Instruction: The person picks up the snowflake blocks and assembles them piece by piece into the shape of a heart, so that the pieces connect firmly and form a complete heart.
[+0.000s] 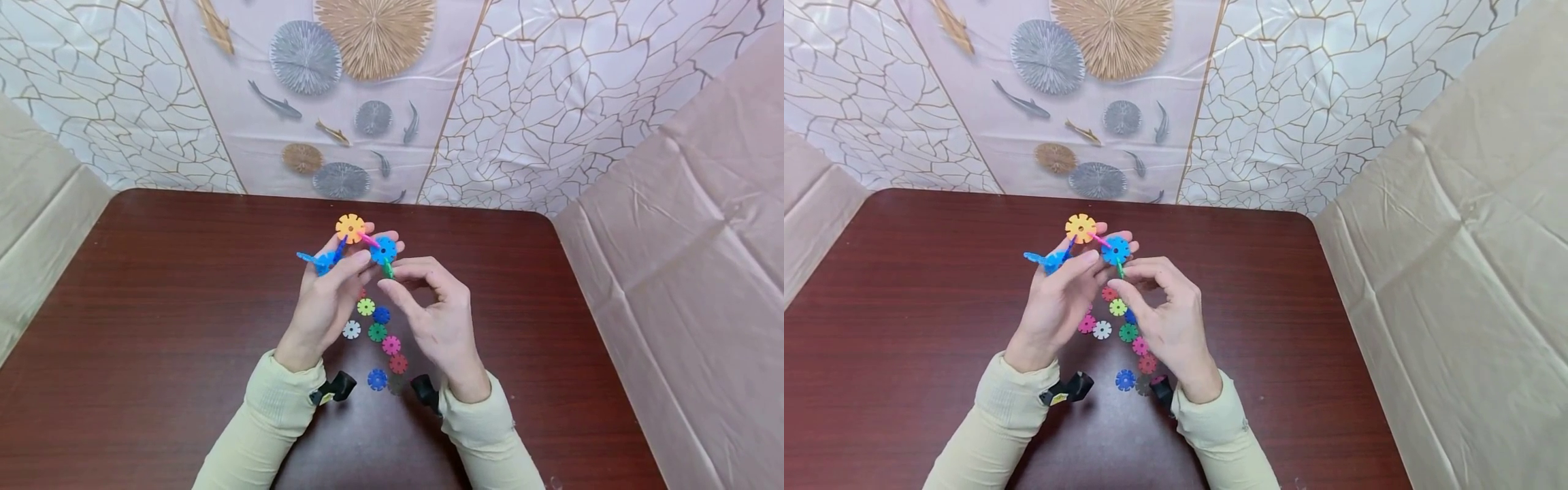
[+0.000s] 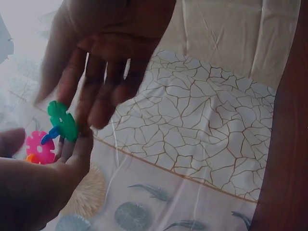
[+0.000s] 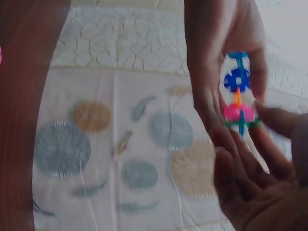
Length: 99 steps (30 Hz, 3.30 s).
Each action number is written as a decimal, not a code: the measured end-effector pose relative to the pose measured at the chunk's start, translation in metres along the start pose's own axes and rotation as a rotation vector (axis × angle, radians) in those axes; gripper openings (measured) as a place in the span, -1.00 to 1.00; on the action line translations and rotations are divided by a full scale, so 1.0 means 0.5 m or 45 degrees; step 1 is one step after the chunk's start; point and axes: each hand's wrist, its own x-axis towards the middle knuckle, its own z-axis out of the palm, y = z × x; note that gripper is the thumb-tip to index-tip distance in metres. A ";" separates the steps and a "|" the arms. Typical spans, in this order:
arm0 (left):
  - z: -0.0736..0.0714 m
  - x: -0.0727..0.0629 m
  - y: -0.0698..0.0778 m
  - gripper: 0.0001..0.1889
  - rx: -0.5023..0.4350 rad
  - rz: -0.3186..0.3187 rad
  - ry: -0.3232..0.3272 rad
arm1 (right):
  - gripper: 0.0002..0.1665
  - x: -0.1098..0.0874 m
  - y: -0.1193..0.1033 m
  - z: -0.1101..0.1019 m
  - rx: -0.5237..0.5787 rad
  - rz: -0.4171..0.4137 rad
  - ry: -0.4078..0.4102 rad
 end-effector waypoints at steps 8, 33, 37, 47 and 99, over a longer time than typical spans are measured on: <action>-0.009 0.007 0.009 -0.69 0.020 0.075 0.090 | -0.71 0.007 0.080 -0.074 -0.548 0.387 -0.285; -0.011 0.001 0.019 -0.72 0.023 0.108 0.178 | -0.28 -0.017 0.240 -0.038 -1.217 0.862 -1.011; -0.007 0.000 0.020 -0.73 0.033 0.104 0.187 | -0.50 -0.016 0.239 -0.043 -1.153 0.851 -1.016; -0.008 -0.001 0.020 -0.74 0.039 0.116 0.214 | -0.91 0.000 0.185 -0.052 -0.415 0.603 -0.704; 0.003 -0.005 0.000 -0.64 0.170 0.152 0.126 | -0.83 0.004 0.091 -0.025 0.690 0.589 -0.491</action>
